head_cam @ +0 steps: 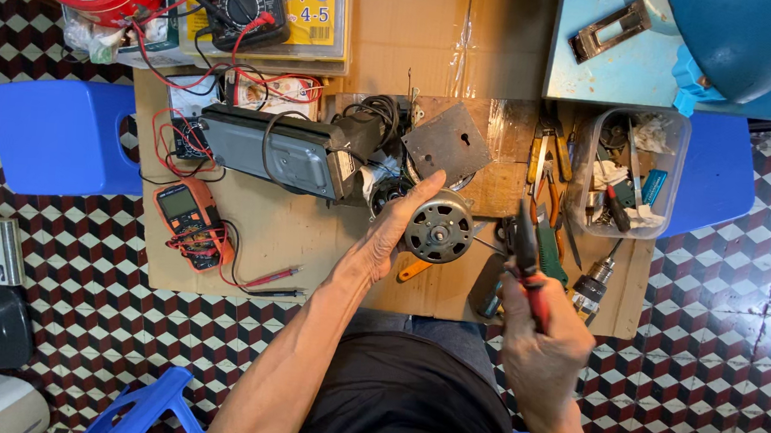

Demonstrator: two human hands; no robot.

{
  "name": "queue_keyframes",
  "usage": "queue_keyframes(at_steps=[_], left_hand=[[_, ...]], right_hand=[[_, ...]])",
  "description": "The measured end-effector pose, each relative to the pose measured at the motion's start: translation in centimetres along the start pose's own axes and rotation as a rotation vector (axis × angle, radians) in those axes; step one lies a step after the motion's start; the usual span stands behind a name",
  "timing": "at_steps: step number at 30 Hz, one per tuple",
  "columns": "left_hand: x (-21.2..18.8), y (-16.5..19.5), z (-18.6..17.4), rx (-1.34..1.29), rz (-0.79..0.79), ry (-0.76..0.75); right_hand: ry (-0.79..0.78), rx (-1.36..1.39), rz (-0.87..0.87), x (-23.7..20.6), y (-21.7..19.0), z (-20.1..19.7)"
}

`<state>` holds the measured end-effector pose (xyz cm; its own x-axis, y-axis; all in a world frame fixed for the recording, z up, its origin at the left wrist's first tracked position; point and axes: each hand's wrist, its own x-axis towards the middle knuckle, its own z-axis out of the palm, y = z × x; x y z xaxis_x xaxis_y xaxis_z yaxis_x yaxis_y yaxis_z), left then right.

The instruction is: The person uses pliers to remove a metal ring from a motor rotor, then uses a socket wrench to loosen and remove a central bolt. They wipe the rotor with a cloth and place it on the workbench.

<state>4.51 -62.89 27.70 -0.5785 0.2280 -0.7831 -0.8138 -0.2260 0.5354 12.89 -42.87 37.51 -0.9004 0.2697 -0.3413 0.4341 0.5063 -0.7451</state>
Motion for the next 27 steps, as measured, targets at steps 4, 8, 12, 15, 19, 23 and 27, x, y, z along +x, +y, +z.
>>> queue_keyframes(at_steps=[4,8,12,15,19,23,27], left_hand=[[0.0,0.1,0.0,-0.027,0.018,-0.028],[-0.1,0.2,-0.1,-0.054,-0.017,-0.045],[0.0,0.3,-0.2,-0.070,-0.013,-0.042],[0.2,0.0,-0.2,-0.055,0.009,-0.021],[0.5,-0.3,-0.2,-0.112,-0.010,-0.033],[0.5,-0.2,0.2,-0.192,-0.002,-0.013],[-0.4,-0.1,0.8,-0.445,0.011,-0.125]], right_hand=[[-0.228,-0.270,-0.371,0.8,-1.2,0.1],[-0.065,-0.175,-0.253,0.6,-2.0,-0.9],[-0.100,-0.247,-0.455,1.1,-1.6,-0.3],[-0.301,-0.412,-0.399,1.6,-1.1,-0.2],[-0.129,-0.232,-0.315,1.3,-0.9,-0.5],[-0.201,-0.340,-0.450,2.3,-1.1,0.4],[-0.256,-0.087,0.007,2.1,-1.4,0.5]])
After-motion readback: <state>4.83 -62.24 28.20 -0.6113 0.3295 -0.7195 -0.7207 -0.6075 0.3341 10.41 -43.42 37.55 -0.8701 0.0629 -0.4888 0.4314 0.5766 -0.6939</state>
